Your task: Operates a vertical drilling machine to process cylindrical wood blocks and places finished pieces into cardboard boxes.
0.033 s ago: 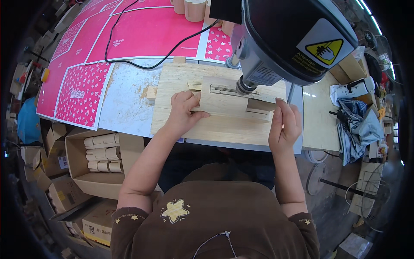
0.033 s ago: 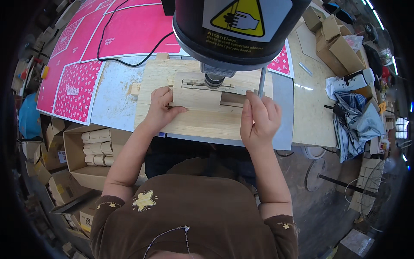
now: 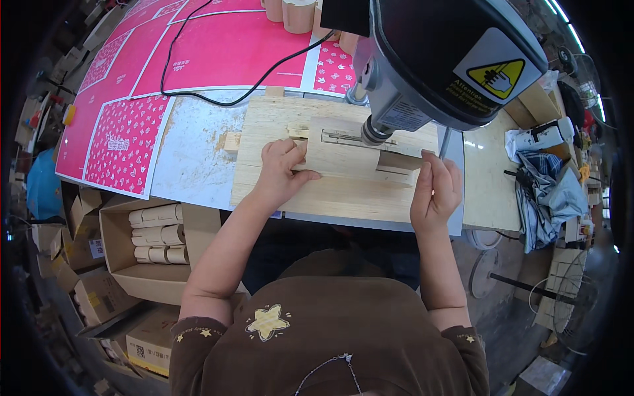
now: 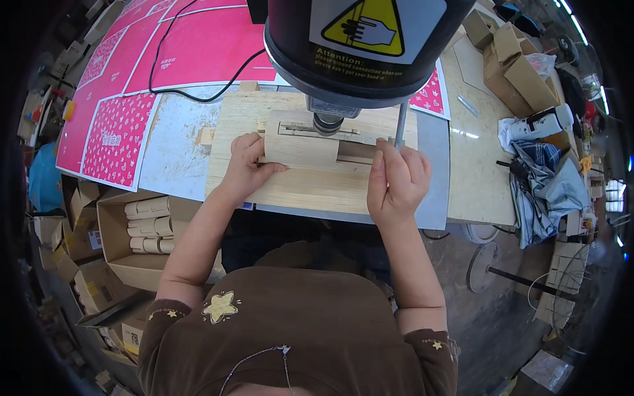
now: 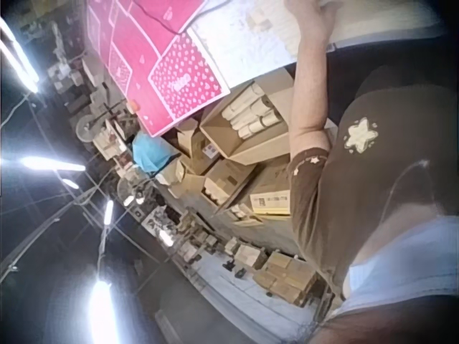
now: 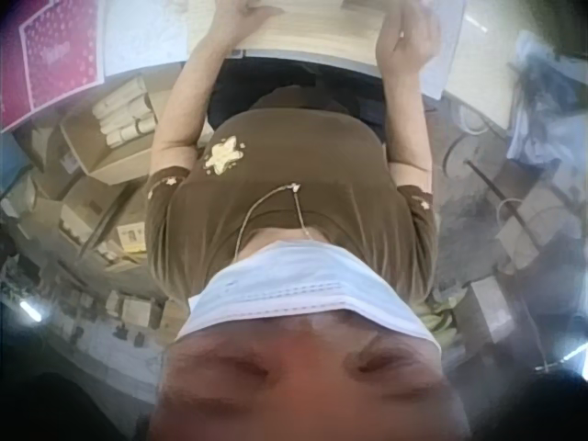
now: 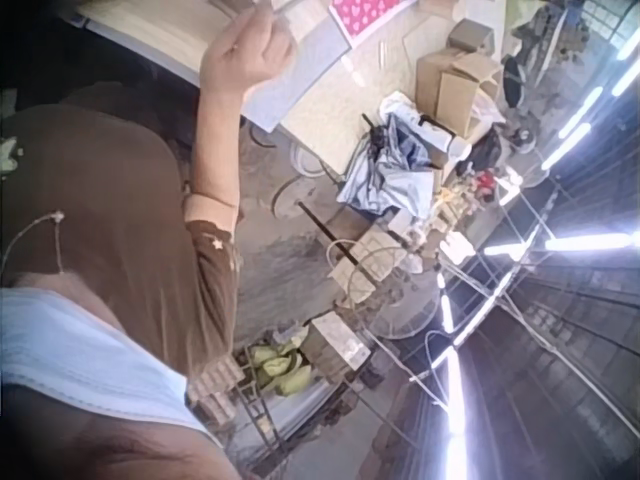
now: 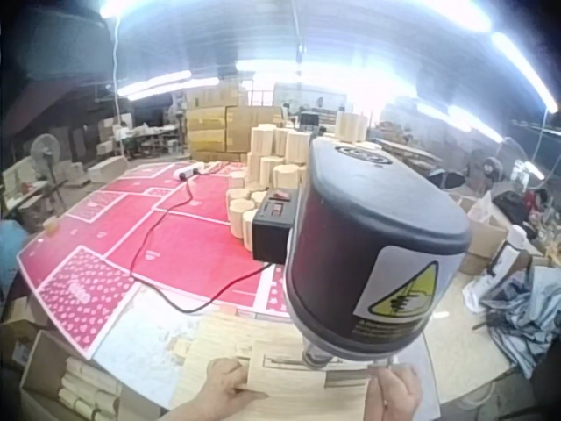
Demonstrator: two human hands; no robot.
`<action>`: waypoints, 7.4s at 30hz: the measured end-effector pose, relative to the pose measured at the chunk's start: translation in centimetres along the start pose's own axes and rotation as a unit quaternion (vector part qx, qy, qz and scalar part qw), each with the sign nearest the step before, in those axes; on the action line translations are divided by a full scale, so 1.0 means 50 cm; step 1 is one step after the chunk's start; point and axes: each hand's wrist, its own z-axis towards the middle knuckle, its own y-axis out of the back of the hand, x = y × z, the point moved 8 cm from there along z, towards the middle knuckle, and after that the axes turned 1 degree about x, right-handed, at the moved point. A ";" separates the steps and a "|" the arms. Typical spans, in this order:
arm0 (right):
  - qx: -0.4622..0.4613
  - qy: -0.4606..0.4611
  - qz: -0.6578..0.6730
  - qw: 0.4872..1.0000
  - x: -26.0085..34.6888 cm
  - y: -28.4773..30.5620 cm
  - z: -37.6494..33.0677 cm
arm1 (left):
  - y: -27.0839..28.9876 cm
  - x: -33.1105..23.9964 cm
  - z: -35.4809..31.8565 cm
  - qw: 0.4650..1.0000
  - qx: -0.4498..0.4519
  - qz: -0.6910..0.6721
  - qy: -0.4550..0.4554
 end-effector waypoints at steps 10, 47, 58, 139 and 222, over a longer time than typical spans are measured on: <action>-0.086 -0.110 0.069 0.988 0.000 0.131 0.158 | -0.006 -0.009 -0.003 1.000 -0.001 0.015 0.016; -0.118 -0.092 0.092 0.984 -0.033 0.113 0.302 | -0.047 -0.074 0.019 1.000 -0.014 0.010 0.021; 0.137 -0.100 0.033 0.985 -0.112 0.001 0.097 | -0.065 -0.054 0.040 0.984 -0.008 -0.129 0.127; -0.072 0.011 0.066 0.995 -0.023 0.129 0.259 | -0.007 0.016 -0.009 1.000 -0.016 -0.024 0.013; 0.200 -0.059 -0.054 0.977 -0.142 -0.060 -0.042 | 0.136 -0.014 -0.053 0.991 -0.070 -0.064 0.092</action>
